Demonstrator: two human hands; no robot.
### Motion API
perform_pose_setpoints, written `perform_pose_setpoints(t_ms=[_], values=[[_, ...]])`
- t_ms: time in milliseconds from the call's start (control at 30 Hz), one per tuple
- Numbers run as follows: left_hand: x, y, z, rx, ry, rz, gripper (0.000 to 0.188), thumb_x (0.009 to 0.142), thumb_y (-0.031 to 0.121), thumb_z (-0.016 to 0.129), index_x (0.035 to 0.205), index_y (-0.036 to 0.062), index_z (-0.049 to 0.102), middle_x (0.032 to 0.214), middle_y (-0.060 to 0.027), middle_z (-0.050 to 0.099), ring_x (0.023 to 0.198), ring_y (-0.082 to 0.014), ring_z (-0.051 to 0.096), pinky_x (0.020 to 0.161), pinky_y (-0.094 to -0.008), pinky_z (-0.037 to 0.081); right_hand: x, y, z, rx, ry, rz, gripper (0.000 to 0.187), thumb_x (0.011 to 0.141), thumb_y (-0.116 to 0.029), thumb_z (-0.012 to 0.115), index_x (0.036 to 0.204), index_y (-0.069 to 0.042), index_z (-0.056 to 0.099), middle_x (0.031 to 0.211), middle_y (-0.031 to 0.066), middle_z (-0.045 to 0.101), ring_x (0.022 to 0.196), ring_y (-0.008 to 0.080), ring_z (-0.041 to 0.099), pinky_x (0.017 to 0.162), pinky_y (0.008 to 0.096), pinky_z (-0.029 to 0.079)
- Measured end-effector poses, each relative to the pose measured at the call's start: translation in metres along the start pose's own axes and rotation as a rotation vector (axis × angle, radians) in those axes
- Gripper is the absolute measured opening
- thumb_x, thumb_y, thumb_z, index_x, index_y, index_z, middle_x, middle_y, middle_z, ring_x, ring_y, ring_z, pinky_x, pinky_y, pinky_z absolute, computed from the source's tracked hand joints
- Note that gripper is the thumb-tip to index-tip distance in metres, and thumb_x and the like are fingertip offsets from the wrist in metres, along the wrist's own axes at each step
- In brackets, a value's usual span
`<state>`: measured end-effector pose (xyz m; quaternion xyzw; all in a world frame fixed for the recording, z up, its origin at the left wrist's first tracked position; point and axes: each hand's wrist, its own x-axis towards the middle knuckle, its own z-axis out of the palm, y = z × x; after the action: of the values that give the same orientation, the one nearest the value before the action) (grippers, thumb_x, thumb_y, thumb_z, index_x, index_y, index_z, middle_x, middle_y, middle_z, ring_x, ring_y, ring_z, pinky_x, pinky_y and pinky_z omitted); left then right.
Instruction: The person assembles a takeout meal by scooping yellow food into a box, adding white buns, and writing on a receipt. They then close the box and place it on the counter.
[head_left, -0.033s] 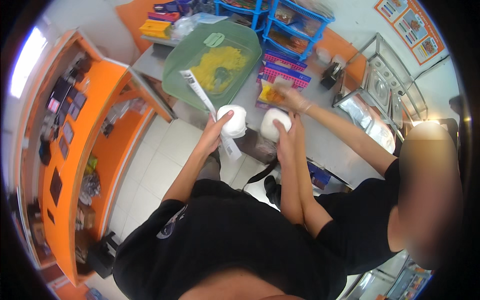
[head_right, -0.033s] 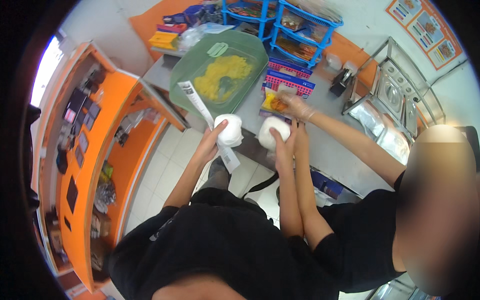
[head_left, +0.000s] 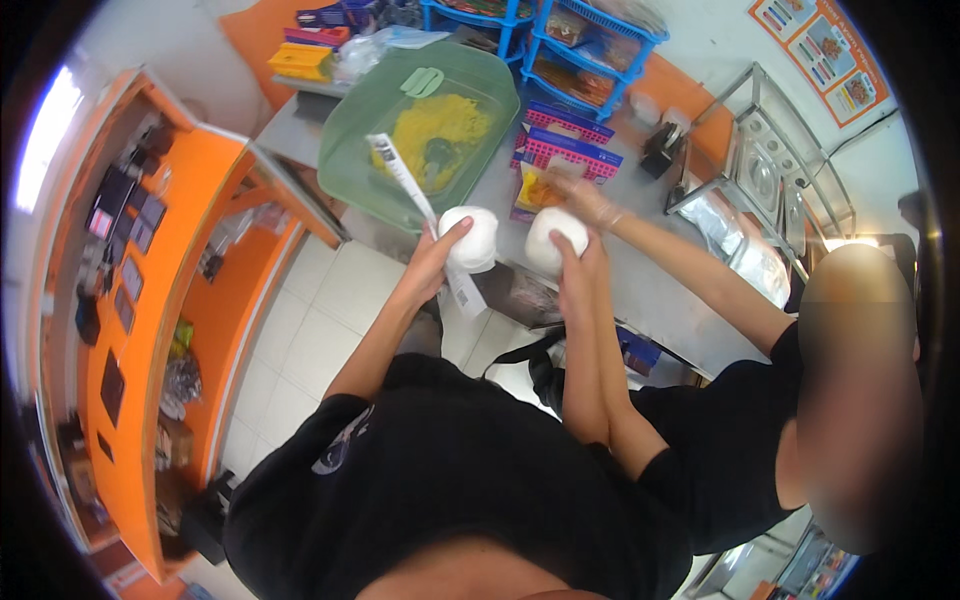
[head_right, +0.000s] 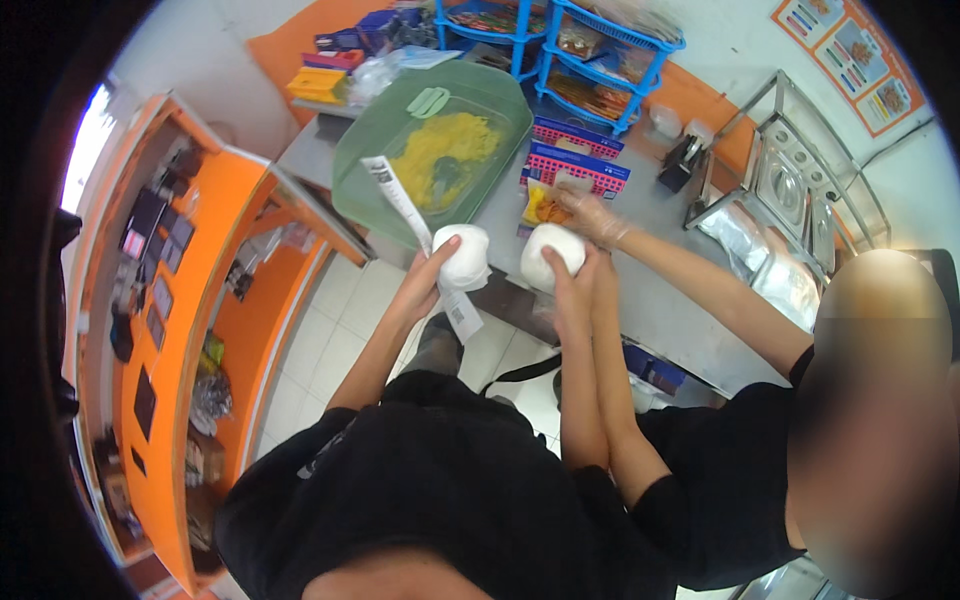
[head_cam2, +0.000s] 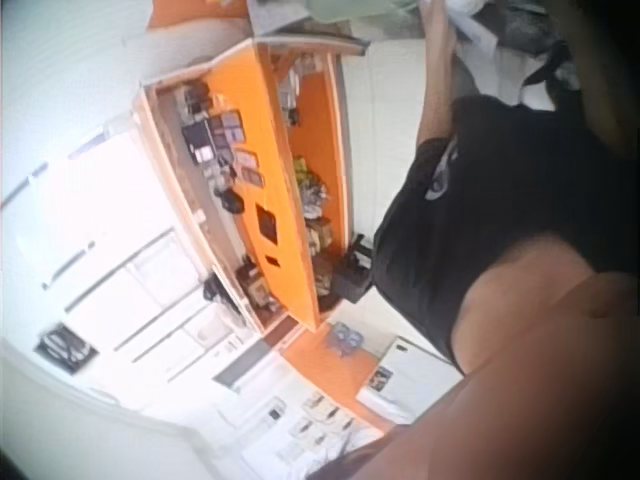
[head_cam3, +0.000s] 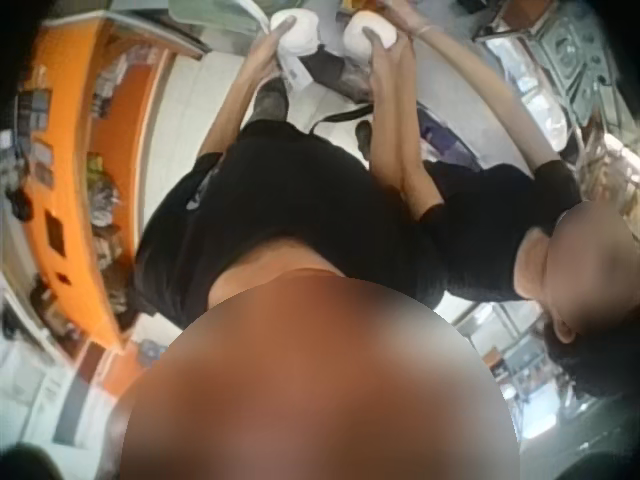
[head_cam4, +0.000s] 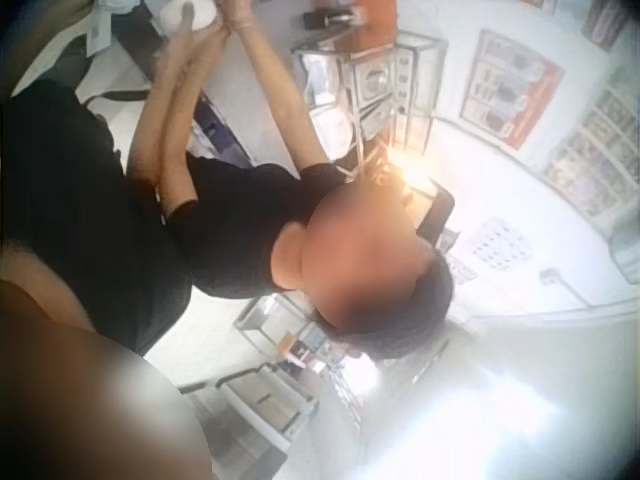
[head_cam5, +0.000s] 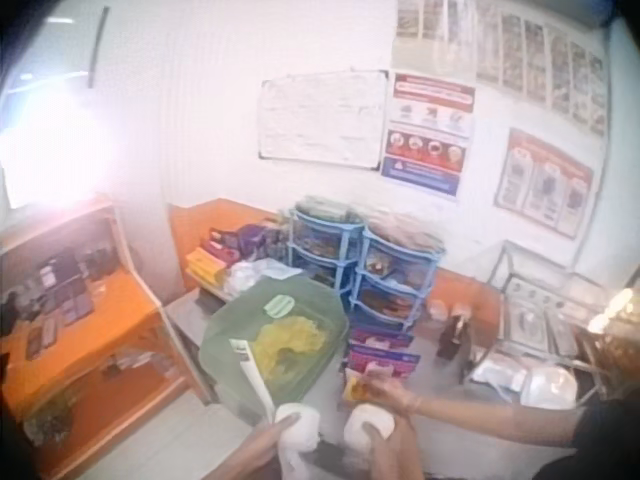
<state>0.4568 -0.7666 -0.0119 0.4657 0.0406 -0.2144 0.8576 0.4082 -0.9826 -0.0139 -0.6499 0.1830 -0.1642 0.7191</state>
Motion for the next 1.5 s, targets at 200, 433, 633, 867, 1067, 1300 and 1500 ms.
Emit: perform_pose_setpoints(t_ms=[200,433,633,867,1067,1300,1500], values=[[0.107,0.018,0.007,0.077,-0.173,-0.225,0.044,0.090,0.031,0.060,0.121,0.0021,0.048,0.106,-0.0056,0.060,0.095,-0.0138,0.059,0.082,-0.0297,0.049,0.055,-0.007,0.020,0.165,0.371,0.119,0.068,0.075,-0.017,0.072,0.129,-0.001,0.034,0.116,0.0173,0.050,0.104,0.0241,0.052,0.087,0.0316,0.044],[0.157,0.010,0.009,0.083,-0.214,-0.370,0.068,0.082,0.031,0.070,0.126,0.0013,0.027,0.114,-0.0119,0.050,0.102,-0.0182,0.055,0.085,-0.0328,0.048,0.040,-0.008,-0.003,-0.027,0.486,0.260,0.060,0.076,-0.012,0.069,0.122,0.002,0.032,0.116,0.0189,0.049,0.105,0.0225,0.051,0.088,0.0310,0.044],[0.166,-0.007,0.010,0.183,-0.152,-0.330,0.053,0.086,0.029,0.065,0.123,-0.0004,0.042,0.110,-0.0087,0.055,0.099,-0.0152,0.055,0.086,-0.0303,0.046,0.095,-0.020,-0.017,-0.426,0.400,0.329,0.068,0.072,-0.021,0.075,0.124,0.000,0.035,0.114,0.0219,0.053,0.100,0.0254,0.057,0.084,0.0321,0.047],[0.167,0.001,0.017,0.260,-0.107,-0.281,0.057,0.083,0.029,0.068,0.119,-0.0008,0.036,0.109,-0.0126,0.052,0.100,-0.0182,0.054,0.087,-0.0311,0.046,0.164,0.028,-0.033,-0.474,-0.106,0.345,0.075,0.076,-0.026,0.073,0.135,-0.001,0.033,0.127,0.0185,0.049,0.119,0.0270,0.047,0.099,0.0356,0.037],[0.159,0.011,0.024,0.119,-0.087,-0.271,0.043,0.087,0.024,0.065,0.114,-0.0006,0.042,0.104,-0.0096,0.055,0.095,-0.0148,0.057,0.082,-0.0291,0.047,0.161,0.042,-0.049,-0.207,-0.200,0.456,0.064,0.084,-0.016,0.066,0.135,0.000,0.033,0.134,0.0149,0.043,0.123,0.0236,0.042,0.102,0.0347,0.034],[0.162,0.005,0.022,0.179,-0.100,-0.276,0.045,0.090,0.029,0.057,0.120,-0.0005,0.045,0.107,-0.0122,0.059,0.098,-0.0181,0.058,0.085,-0.0310,0.048,0.156,0.027,-0.041,-0.375,-0.050,0.389,0.062,0.077,-0.016,0.072,0.127,-0.001,0.041,0.113,0.0156,0.059,0.095,0.0219,0.060,0.083,0.0311,0.048],[0.171,-0.018,0.031,-0.190,-0.225,-0.405,0.055,0.093,0.044,0.043,0.125,0.0000,0.046,0.111,-0.0178,0.061,0.099,-0.0274,0.061,0.086,-0.0378,0.049,0.132,0.007,-0.026,-0.191,0.211,0.335,0.053,0.072,-0.018,0.076,0.111,-0.001,0.045,0.096,0.0164,0.064,0.080,0.0187,0.064,0.067,0.0307,0.051]])
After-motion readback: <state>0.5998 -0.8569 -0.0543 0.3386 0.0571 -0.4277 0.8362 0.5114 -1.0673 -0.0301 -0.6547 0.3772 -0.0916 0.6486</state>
